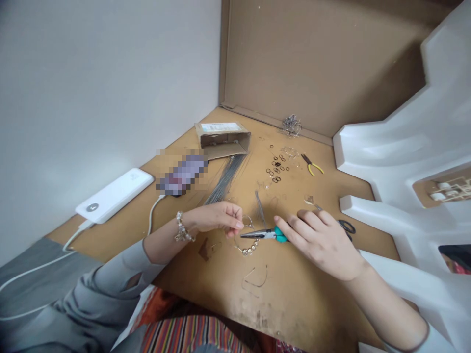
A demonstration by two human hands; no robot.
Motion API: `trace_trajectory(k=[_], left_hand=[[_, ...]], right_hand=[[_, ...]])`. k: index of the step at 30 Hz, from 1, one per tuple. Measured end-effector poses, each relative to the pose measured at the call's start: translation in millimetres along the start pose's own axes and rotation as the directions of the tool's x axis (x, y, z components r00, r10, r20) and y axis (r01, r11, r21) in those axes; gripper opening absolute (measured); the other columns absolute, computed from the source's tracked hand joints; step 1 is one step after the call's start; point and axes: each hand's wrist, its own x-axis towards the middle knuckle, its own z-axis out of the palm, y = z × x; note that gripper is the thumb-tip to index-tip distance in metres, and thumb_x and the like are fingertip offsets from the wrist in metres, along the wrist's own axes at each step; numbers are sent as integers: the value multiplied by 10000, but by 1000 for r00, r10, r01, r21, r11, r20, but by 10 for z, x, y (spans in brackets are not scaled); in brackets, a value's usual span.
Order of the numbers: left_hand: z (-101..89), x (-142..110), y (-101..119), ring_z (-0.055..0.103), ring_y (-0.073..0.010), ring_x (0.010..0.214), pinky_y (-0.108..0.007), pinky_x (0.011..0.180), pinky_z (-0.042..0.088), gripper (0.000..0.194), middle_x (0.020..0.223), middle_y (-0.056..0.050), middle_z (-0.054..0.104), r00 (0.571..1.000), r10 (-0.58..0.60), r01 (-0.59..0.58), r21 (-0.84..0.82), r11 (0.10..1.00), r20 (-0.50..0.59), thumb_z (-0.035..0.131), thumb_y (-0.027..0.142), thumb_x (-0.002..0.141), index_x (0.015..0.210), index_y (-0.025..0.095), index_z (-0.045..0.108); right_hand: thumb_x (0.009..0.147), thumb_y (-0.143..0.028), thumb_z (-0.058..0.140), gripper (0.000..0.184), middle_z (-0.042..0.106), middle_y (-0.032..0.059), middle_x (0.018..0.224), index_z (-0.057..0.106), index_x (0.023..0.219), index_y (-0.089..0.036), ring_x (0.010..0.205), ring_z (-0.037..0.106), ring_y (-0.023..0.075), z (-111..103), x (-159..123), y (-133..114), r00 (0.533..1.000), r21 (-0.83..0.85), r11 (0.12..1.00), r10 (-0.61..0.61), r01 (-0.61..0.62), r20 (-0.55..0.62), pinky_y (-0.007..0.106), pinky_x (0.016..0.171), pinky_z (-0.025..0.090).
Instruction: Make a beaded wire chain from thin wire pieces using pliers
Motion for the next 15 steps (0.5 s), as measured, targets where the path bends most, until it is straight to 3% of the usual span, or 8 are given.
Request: trace_trajectory(k=[9,15], left_hand=[[5,15,4,559,-47,519,-191,534,436,285,644,9,625,999,-18,17,-22,1000,-42,732,300,666,693,120,512],[136,19,6,554,-75,510,-226,532,444,286,628,-5,611,972,142,-107,185,977,-186,663,345,722,682,132,477]], right_hand=[[882,-102,463,378,665,52,991,501,1243,-208,834,530,199,1,-1,7,999,14,1000,27,-26,-36,327,642,330],[867,-162,481,328,653,70,883,528,1191,-175,797,545,214,-45,68,6,993,136,989,45,-59,106,337,657,364]])
